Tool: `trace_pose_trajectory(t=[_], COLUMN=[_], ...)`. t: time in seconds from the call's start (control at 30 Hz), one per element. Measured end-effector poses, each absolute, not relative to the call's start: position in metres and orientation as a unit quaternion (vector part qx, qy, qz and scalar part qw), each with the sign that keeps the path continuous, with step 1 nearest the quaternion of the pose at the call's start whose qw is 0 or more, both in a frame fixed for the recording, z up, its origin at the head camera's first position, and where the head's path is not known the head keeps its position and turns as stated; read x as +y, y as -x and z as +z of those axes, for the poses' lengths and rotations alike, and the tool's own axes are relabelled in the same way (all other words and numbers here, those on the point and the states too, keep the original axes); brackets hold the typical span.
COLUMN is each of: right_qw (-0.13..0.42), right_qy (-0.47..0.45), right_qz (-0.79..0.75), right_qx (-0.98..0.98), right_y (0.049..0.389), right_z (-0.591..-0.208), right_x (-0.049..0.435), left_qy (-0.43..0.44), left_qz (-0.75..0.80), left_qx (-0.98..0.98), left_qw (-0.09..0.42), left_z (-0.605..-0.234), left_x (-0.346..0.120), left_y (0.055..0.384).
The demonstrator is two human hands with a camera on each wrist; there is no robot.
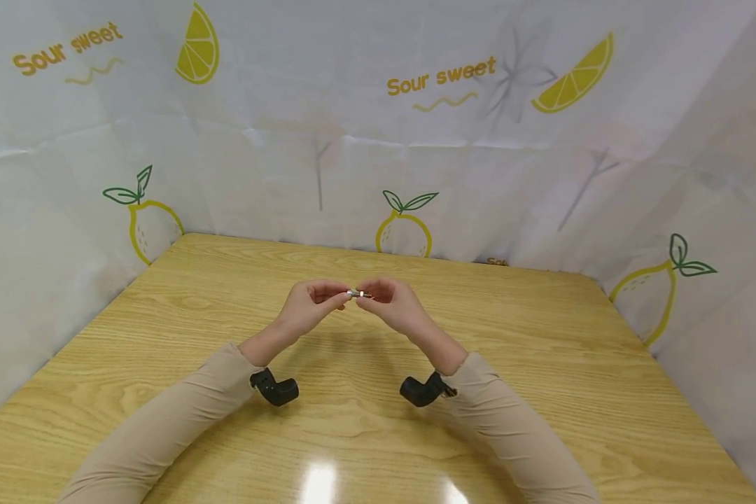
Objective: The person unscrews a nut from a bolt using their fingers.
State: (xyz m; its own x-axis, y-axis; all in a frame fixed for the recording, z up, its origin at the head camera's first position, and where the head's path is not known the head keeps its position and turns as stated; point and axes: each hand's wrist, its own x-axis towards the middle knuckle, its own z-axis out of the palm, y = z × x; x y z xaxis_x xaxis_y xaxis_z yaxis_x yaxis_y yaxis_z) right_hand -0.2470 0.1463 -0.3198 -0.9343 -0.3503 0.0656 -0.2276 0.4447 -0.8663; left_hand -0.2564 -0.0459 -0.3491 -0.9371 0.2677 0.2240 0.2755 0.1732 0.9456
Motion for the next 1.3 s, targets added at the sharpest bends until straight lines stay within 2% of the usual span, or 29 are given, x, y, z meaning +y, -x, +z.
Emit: trace_pose_trajectory(t=[0.63,0.9,1.17,1.3], right_qw=[0.057,0.075,0.057,0.064], right_qy=[0.177,0.162,0.169,0.161], right_qz=[-0.504,-0.500,-0.505,-0.499], right_qx=[0.843,0.847,0.844,0.849], right_y=[0.2473,0.2473,0.2478,0.2476], right_z=[-0.3216,-0.3204,-0.3223,-0.3214], right_x=[0.1459,0.1448,0.1467,0.1471], left_qy=[0.181,0.181,0.182,0.182], left_qz=[-0.628,-0.626,-0.625,-0.628], left_qx=[-0.757,-0.758,-0.759,-0.756], left_qw=[-0.001,-0.002,0.003,0.003], left_z=[-0.3495,-0.3497,-0.3496,-0.3502], left_x=[-0.0463,-0.0459,-0.0458,-0.0457], left_y=[0.2555,0.2556,0.2551,0.2555])
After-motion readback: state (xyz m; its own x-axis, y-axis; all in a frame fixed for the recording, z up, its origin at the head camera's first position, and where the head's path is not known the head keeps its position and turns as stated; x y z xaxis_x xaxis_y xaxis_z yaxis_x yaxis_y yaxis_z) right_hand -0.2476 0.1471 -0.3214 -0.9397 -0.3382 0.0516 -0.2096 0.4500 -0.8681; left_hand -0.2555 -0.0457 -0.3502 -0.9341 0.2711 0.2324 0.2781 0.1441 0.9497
